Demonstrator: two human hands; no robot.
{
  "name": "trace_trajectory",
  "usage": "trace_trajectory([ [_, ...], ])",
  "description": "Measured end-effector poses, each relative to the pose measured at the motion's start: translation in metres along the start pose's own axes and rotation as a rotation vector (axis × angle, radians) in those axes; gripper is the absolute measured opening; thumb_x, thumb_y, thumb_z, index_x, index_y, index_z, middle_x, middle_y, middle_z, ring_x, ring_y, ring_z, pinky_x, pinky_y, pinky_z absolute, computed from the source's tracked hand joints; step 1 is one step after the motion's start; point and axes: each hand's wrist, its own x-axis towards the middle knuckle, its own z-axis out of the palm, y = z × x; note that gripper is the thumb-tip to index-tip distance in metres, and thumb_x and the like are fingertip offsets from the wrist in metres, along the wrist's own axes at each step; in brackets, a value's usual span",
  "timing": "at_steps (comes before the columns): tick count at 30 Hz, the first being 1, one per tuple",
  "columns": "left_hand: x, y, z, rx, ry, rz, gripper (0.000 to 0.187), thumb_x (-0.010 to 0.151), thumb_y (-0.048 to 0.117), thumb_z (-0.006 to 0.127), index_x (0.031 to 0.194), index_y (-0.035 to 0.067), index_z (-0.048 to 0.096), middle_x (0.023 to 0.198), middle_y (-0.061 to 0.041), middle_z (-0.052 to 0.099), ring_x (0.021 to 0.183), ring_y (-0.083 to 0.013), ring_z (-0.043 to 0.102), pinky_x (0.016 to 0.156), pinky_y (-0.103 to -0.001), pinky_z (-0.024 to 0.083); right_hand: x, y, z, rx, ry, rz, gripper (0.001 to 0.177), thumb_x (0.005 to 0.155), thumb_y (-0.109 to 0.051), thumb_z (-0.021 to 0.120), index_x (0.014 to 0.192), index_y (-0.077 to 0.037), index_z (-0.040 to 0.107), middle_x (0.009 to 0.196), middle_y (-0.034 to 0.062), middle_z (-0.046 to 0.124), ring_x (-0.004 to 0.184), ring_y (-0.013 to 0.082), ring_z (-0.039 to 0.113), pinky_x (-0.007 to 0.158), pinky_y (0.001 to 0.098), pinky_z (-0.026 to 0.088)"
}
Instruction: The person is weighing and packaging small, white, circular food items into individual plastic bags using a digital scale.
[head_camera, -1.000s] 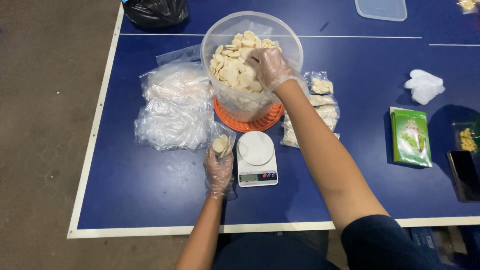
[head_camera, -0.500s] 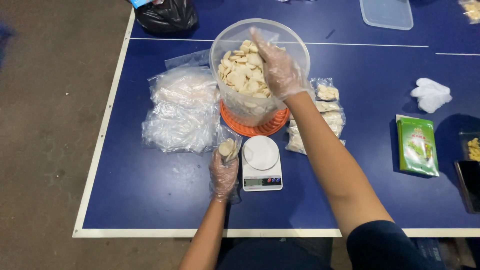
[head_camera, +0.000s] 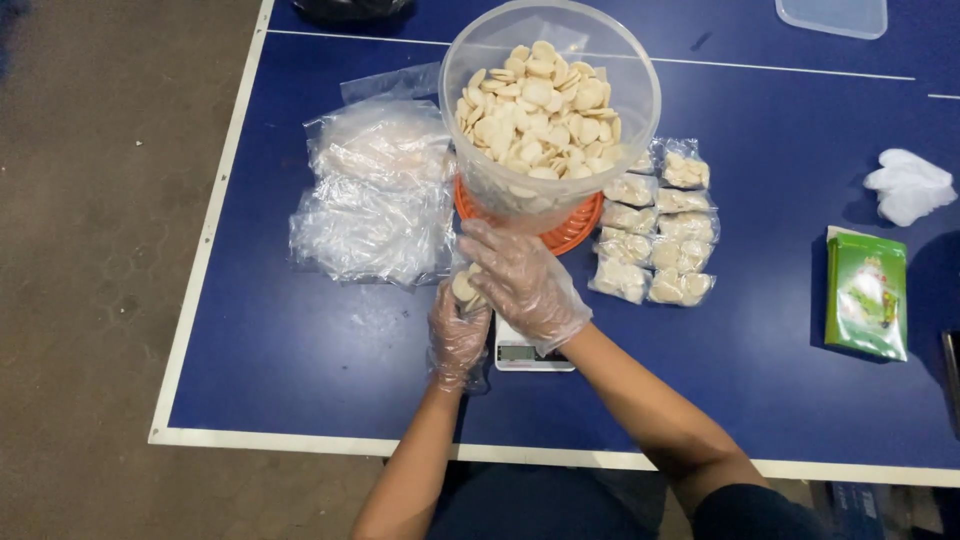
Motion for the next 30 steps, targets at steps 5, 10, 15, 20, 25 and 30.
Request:
trace_trajectory([
  [5,0.006,0.023,-0.012,-0.015,-0.018,0.001,0.031,0.076,0.022,0.081,0.101,0.014,0.065,0.087,-0.012,0.073,0.085,-0.0388,0.073,0.070,-0.050,0.060,0.034,0.027,-0.030,0.025,0.234,-0.056,0.056,0.106,-0.045,0.037,0.130,-0.005,0.069,0.124,0.0175,0.069,0.109,0.0365,0.068,0.090,0.0451,0.056],
  [10,-0.008,-0.018,-0.005,-0.050,-0.097,0.190,0.043,0.087,0.018,0.073,0.125,0.002,0.061,0.108,-0.013,0.067,0.095,-0.0326,0.070,0.082,-0.041,0.057,0.125,0.050,-0.067,-0.248,-0.051,0.405,0.039,0.107,-0.038,0.036,0.131,-0.020,0.060,0.132,0.0072,0.063,0.115,0.0282,0.062,0.093,0.0445,0.043],
  [15,-0.009,-0.017,-0.002,-0.058,-0.097,0.168,0.041,0.086,0.015,0.074,0.122,0.003,0.062,0.109,-0.012,0.068,0.097,-0.0311,0.070,0.085,-0.039,0.057,0.195,0.075,-0.058,-0.418,-1.102,0.726,0.077,0.098,-0.068,0.026,0.163,-0.033,0.003,0.167,0.0132,0.017,0.146,0.0418,0.028,0.104,0.0637,0.044],
  [20,-0.009,-0.023,-0.001,-0.080,-0.119,0.149,0.043,0.087,0.018,0.073,0.125,0.004,0.061,0.114,-0.011,0.069,0.100,-0.0286,0.071,0.089,-0.036,0.058,0.186,0.105,-0.026,-0.441,-1.350,0.555,0.090,0.085,-0.060,0.061,0.160,-0.049,0.011,0.171,-0.0003,-0.004,0.152,0.0372,0.022,0.120,0.0627,0.024],
  [25,-0.004,-0.012,-0.005,-0.074,-0.137,0.165,0.041,0.089,0.019,0.072,0.125,0.003,0.061,0.110,-0.012,0.070,0.094,-0.0291,0.073,0.082,-0.035,0.060,0.166,0.126,-0.028,-0.160,-1.092,0.545,0.053,0.089,-0.039,0.072,0.140,-0.032,0.056,0.147,0.0089,0.051,0.126,0.0349,0.054,0.105,0.0512,0.044],
  [30,-0.005,-0.015,-0.003,-0.079,-0.133,0.173,0.040,0.087,0.015,0.070,0.123,0.001,0.060,0.107,-0.014,0.070,0.094,-0.0318,0.071,0.085,-0.038,0.059,0.159,0.146,-0.020,-0.088,-0.990,0.615,0.035,0.109,-0.033,0.059,0.081,-0.013,0.060,0.082,0.0043,0.063,0.077,0.0224,0.061,0.075,0.0400,0.049],
])
